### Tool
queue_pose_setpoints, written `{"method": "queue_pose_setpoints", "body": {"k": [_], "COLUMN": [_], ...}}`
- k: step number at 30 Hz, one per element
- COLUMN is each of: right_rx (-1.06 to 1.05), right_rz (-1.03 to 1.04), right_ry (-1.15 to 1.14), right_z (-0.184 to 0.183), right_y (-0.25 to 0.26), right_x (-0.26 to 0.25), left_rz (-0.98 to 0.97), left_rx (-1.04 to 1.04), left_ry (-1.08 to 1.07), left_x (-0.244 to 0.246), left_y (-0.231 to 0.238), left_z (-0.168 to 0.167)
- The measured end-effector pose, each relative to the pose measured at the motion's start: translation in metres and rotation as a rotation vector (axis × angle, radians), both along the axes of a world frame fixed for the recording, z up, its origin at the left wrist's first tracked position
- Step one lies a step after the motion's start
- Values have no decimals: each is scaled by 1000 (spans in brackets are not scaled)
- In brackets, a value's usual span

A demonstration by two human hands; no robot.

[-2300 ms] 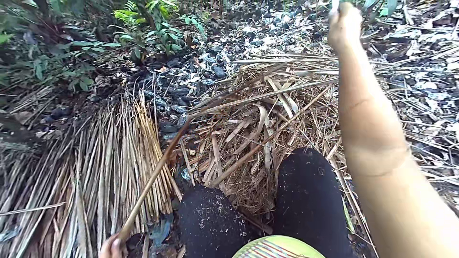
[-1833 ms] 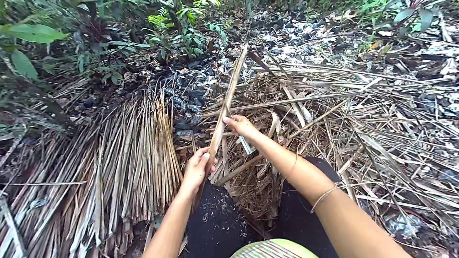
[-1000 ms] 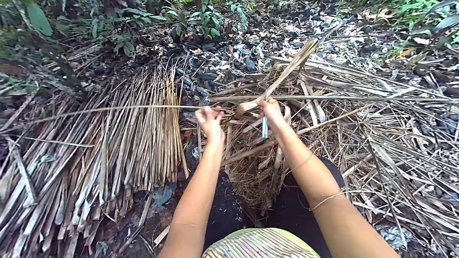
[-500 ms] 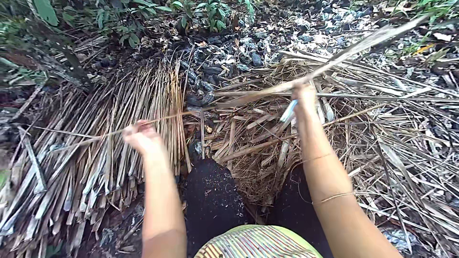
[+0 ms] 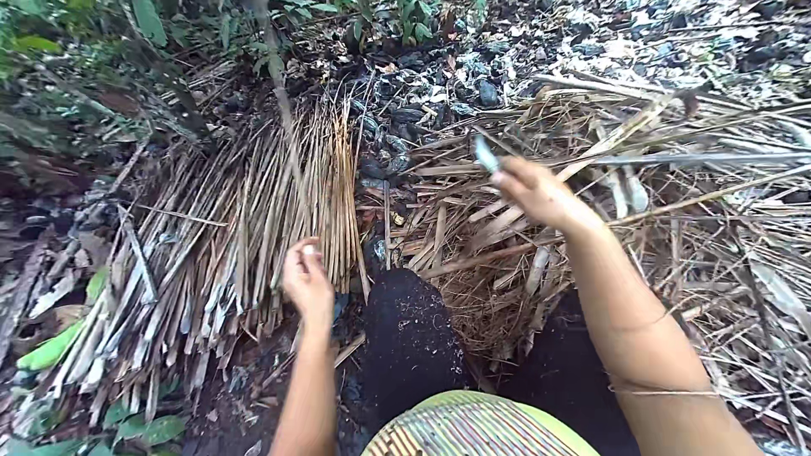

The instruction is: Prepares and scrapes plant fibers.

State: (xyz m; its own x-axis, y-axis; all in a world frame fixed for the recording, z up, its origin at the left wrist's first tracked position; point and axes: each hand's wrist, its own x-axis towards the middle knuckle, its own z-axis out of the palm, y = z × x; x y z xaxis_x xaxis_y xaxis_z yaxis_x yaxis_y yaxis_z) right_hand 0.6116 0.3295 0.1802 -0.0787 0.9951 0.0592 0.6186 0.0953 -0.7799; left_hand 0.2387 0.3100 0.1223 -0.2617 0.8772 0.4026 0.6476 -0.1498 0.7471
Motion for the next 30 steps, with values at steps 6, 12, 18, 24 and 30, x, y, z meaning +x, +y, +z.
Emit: {"method": "queue_pose_setpoints", "body": {"k": [6, 12, 18, 24, 30], "right_rx": [-151, -219, -228, -236, -250], "right_rz": [480, 489, 685, 725, 479], "right_ry": [466, 617, 721, 759, 751], "right_z": [-3, -6, -11, -16, -14], "right_y": [-47, -47, -40, -37, -45], "right_x": [-106, -109, -92, -91, -110], "left_rz": [-166, -279, -810, -815, -433], "left_rx": [159, 242, -441, -469, 81], "left_ry": [142, 127, -804, -815, 157], "left_x": [57, 66, 47, 48, 50], "left_y": [-33, -46, -49, -51, -49], "left_z": [1, 11, 42, 43, 25]}}
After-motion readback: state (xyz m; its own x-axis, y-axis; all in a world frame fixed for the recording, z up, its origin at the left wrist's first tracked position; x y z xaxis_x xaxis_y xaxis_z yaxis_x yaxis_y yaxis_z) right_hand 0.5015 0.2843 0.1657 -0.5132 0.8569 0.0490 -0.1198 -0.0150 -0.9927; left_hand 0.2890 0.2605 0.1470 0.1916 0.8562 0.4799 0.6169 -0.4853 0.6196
